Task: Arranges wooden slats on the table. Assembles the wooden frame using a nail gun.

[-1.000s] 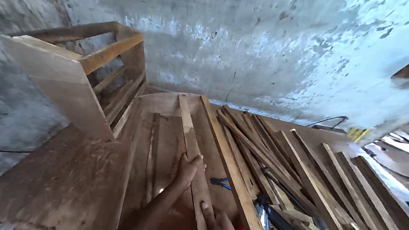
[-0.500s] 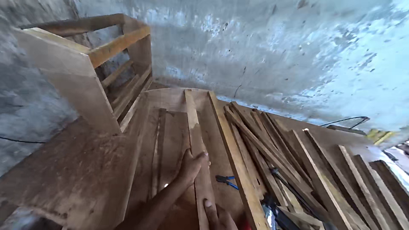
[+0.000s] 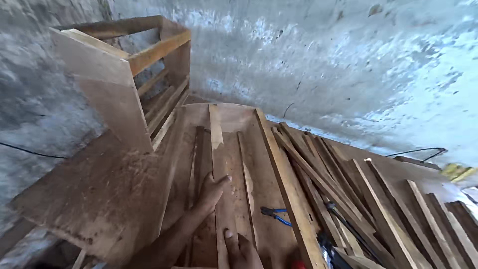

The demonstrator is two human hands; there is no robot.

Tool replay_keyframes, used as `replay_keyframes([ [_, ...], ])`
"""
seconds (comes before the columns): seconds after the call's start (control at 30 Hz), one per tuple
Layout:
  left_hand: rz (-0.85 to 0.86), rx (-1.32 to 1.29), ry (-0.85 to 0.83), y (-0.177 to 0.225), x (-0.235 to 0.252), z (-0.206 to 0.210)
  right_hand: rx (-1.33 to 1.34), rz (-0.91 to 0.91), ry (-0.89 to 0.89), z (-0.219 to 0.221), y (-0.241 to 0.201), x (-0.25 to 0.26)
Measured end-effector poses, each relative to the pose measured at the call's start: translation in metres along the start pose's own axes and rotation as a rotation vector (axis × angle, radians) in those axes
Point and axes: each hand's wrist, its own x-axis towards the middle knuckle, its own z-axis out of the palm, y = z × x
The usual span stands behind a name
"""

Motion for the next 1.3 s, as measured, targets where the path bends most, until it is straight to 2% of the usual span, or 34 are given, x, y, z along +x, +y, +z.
replay_keyframes([
  [0.17, 0.023, 0.046, -0.02, -0.001, -0.002, 0.002, 0.022, 0.005, 0.045, 0.001, -0.003, -0.009],
  [0.4, -0.015, -0.03, -0.146, 0.001, 0.001, 0.057, 0.107, 0.017, 0.107, -0.031, 0.014, -0.016],
  [0.6, -0.045, -0.038, -0.133, 0.001, 0.002, 0.085, 0.09, 0.056, 0.103, -0.06, 0.018, -0.013],
  [1.3, -0.016, -0.02, -0.1, -0.009, 0.004, 0.092, 0.1, 0.038, 0.063, -0.071, 0.031, -0.006],
])
